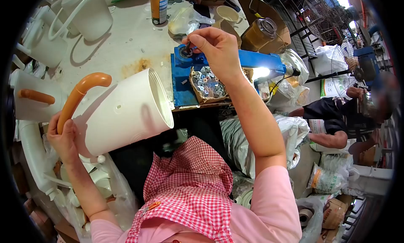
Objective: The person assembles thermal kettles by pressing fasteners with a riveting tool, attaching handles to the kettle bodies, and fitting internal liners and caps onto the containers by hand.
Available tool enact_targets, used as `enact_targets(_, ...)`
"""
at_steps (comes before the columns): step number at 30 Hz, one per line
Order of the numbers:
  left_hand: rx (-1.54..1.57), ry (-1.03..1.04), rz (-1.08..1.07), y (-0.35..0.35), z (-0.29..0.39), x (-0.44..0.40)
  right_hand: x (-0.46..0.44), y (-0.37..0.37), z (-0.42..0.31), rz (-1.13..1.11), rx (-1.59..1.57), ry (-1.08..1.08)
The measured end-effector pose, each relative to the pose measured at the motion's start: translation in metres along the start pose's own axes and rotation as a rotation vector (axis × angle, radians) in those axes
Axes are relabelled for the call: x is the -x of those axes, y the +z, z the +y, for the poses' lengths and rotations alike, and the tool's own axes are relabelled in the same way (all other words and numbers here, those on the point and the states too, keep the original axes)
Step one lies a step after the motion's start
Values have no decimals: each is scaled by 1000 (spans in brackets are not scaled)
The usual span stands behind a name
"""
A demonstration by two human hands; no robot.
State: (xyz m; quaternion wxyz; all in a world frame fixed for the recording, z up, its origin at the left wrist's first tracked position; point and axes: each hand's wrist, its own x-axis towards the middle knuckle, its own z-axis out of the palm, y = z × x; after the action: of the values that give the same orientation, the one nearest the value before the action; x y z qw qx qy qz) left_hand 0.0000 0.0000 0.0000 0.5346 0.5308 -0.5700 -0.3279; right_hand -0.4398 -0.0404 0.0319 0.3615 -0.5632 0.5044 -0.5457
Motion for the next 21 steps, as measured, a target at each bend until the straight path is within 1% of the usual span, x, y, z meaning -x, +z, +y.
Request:
enact_targets(7,3,-4,-8,4,3,-1,-4,1,3,-8,-6,-2)
enact_targets(10,5,3,2,3,0,0,-5,0,4,-39,23,-47)
enact_targets(12,8,6,-7,5,-1,0,-2,3,4,-16,119,-92)
enact_targets(13,-9,-3,25,7,1,1,-1,3,5,-2,118,-74)
enact_targets(14,-26,-12,50,8,3,1,-1,3,6,-25,90,-102)
enact_targets(16,-1,-38,20,4,2,0,1,3,8,-50,34,-147)
enact_targets(17,20,-61,20,2,2,-1,6,1,5,-31,36,-142)
enact_targets(19,23,-53,15,3,4,-1,20,5,-3,172,-43,-191)
enact_targets(21,24,-60,33,1,2,-1,52,-14,-2,177,-94,-136)
